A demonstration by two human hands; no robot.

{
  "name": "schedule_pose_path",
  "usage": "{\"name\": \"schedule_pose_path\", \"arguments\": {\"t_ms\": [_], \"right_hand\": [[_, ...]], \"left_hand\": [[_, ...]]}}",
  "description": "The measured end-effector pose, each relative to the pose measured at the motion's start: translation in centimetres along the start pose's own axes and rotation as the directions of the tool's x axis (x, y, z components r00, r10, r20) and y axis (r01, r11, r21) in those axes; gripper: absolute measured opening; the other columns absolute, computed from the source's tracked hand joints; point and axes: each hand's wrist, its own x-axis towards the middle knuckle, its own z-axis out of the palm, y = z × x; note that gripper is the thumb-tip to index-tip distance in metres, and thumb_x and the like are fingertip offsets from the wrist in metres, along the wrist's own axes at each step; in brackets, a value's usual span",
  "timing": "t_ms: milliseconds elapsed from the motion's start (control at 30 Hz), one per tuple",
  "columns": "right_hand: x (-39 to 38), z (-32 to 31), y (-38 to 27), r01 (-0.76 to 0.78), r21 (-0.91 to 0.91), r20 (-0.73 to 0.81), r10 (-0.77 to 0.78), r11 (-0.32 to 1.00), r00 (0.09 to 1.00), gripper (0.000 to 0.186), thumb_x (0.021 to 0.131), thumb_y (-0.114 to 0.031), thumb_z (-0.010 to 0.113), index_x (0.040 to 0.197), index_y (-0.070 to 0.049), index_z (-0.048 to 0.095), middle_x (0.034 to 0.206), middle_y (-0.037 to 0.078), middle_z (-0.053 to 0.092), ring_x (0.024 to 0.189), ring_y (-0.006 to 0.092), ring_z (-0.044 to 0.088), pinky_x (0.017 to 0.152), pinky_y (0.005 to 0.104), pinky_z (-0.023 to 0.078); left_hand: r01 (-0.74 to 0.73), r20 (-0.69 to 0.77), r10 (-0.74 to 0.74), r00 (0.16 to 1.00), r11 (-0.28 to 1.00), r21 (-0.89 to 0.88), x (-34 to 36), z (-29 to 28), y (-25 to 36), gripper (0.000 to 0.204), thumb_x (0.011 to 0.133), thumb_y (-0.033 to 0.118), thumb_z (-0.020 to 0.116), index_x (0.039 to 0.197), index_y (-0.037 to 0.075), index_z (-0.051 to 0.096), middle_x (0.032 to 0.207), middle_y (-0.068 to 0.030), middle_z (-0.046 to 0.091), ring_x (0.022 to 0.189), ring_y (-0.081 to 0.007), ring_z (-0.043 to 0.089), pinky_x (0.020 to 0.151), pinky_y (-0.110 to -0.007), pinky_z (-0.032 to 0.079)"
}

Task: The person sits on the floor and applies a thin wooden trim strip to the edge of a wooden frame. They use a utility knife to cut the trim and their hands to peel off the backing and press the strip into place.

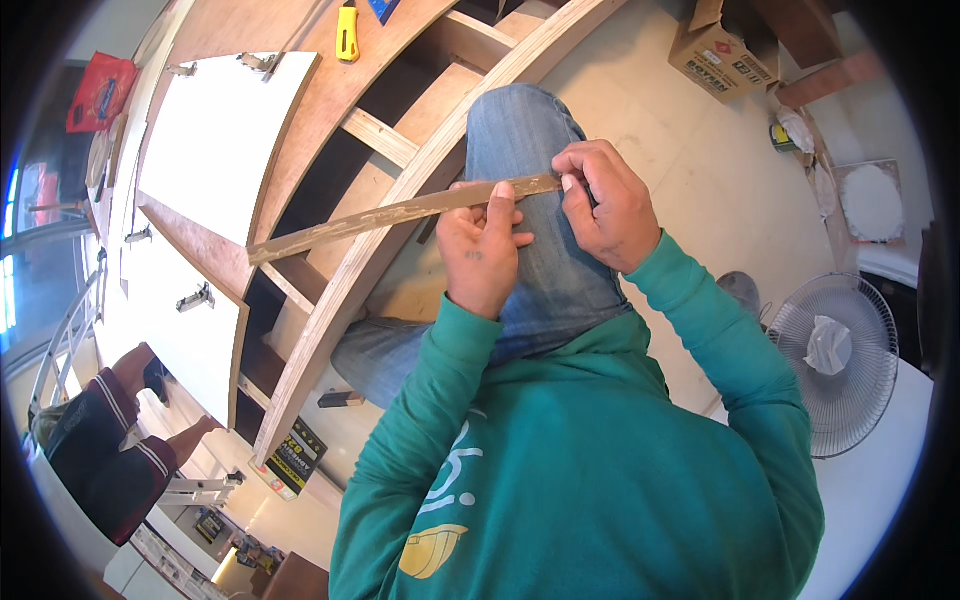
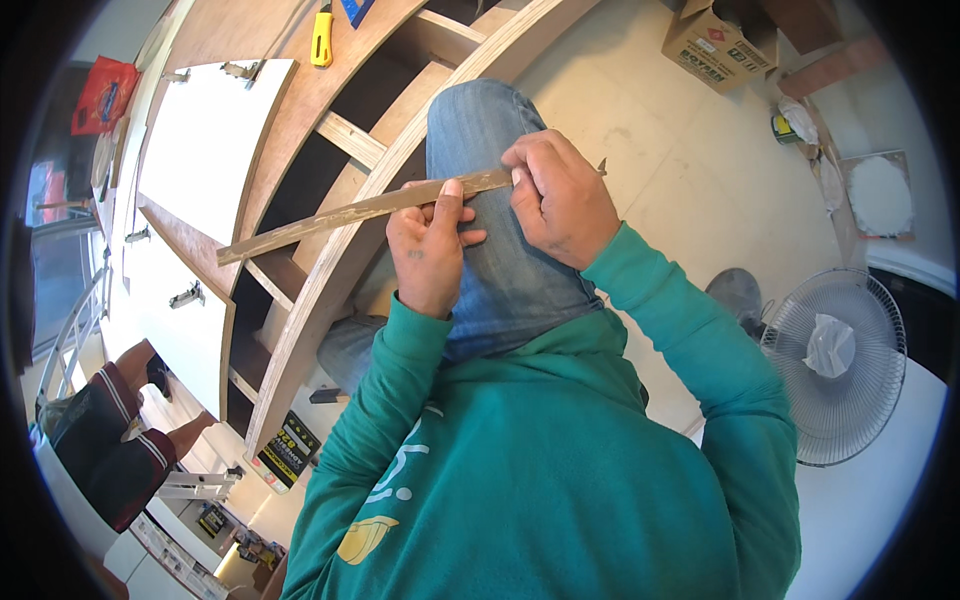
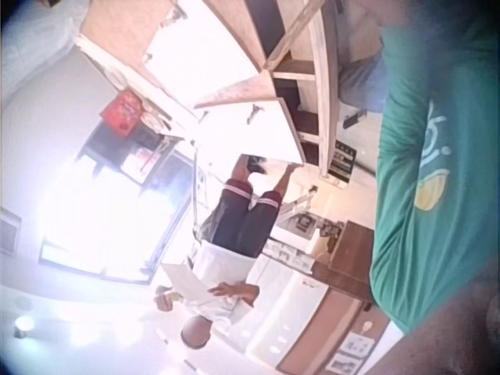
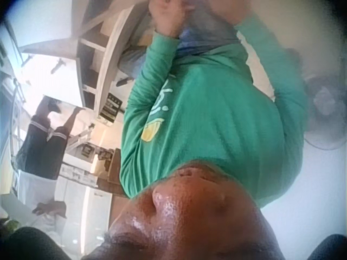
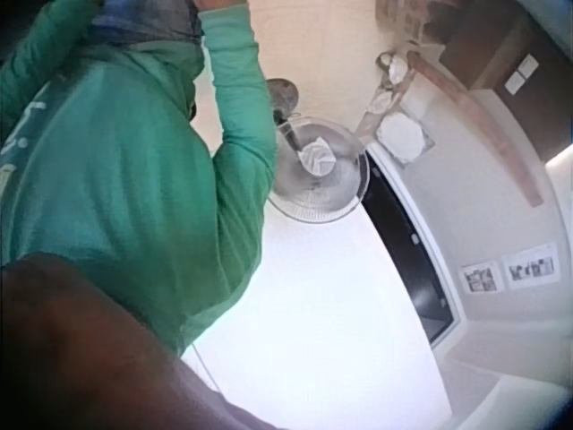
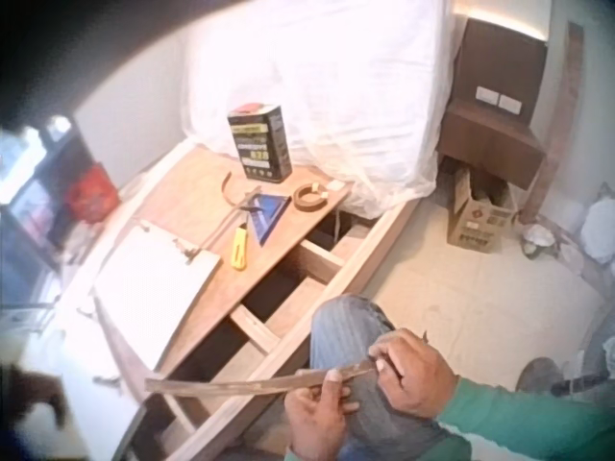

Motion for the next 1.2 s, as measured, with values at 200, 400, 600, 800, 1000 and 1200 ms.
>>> {"name": "schedule_pose_path", "arguments": {"t_ms": [200,400,600,800,1000,1200], "right_hand": [[0.5,-0.6,-0.2,0.144,-0.118,-0.004,-0.145,0.983,0.989,0.014,0.090,-0.003,0.080,0.102,-0.005,0.072,0.104,0.010,0.072,0.093,0.0300,0.074,0.079,0.0404,0.063],[1.4,-1.0,0.0,0.279,-0.219,0.064,-0.271,0.935,0.960,0.016,0.085,-0.004,0.080,0.096,-0.006,0.069,0.098,0.006,0.068,0.089,0.0254,0.072,0.067,0.0377,0.062],[3.0,-0.7,0.5,0.383,-0.270,0.206,-0.335,0.883,0.919,0.020,0.081,-0.010,0.078,0.089,-0.006,0.060,0.090,0.007,0.057,0.083,0.0262,0.065,0.063,0.0393,0.059],[3.2,0.1,0.6,0.385,-0.306,0.278,-0.305,0.871,0.911,0.024,0.081,-0.013,0.078,0.093,-0.006,0.058,0.093,0.009,0.055,0.087,0.0276,0.063,0.069,0.0398,0.059],[2.5,0.2,0.7,0.352,-0.283,0.238,-0.290,0.893,0.927,0.022,0.083,-0.011,0.075,0.097,-0.004,0.059,0.097,0.012,0.057,0.089,0.0305,0.063,0.074,0.0407,0.060],[0.9,-1.5,1.4,-0.174,0.290,0.097,0.152,0.941,0.984,0.011,0.098,-0.006,0.063,0.107,0.000,0.062,0.108,0.012,0.067,0.095,0.0237,0.069,0.086,0.0372,0.060]], "left_hand": [[-0.080,0.069,0.082,0.994,0.996,-0.028,-0.4,0.1,0.5,0.018,0.112,0.017,0.065,0.115,-0.001,0.062,0.102,-0.0095,0.072,0.083,-0.0097,0.071,0.062,-0.024,0.062],[-0.141,0.076,0.136,0.988,0.988,0.060,-0.6,0.5,1.3,0.013,0.111,0.011,0.065,0.112,-0.001,0.062,0.096,-0.0077,0.070,0.078,-0.0084,0.070,0.061,-0.023,0.060],[-0.156,0.124,0.141,0.982,0.980,0.123,-0.2,0.2,1.1,0.012,0.111,0.010,0.066,0.109,-0.001,0.063,0.088,-0.0047,0.067,0.070,-0.0060,0.063,0.056,-0.021,0.053],[-0.079,0.041,0.079,0.996,0.997,0.008,-0.2,0.7,1.3,0.015,0.110,0.011,0.067,0.109,-0.003,0.063,0.088,-0.0063,0.068,0.073,-0.0075,0.066,0.058,-0.023,0.055],[-0.058,0.009,0.058,0.998,0.998,-0.020,0.5,1.0,0.6,0.022,0.112,0.015,0.064,0.113,-0.006,0.060,0.094,-0.0102,0.071,0.080,-0.0120,0.071,0.059,-0.026,0.060],[-0.049,-0.005,0.049,0.999,0.998,-0.041,1.0,0.2,-0.3,0.028,0.113,0.021,0.067,0.117,-0.006,0.060,0.091,-0.0091,0.071,0.078,-0.0109,0.069,0.059,-0.023,0.059]]}}
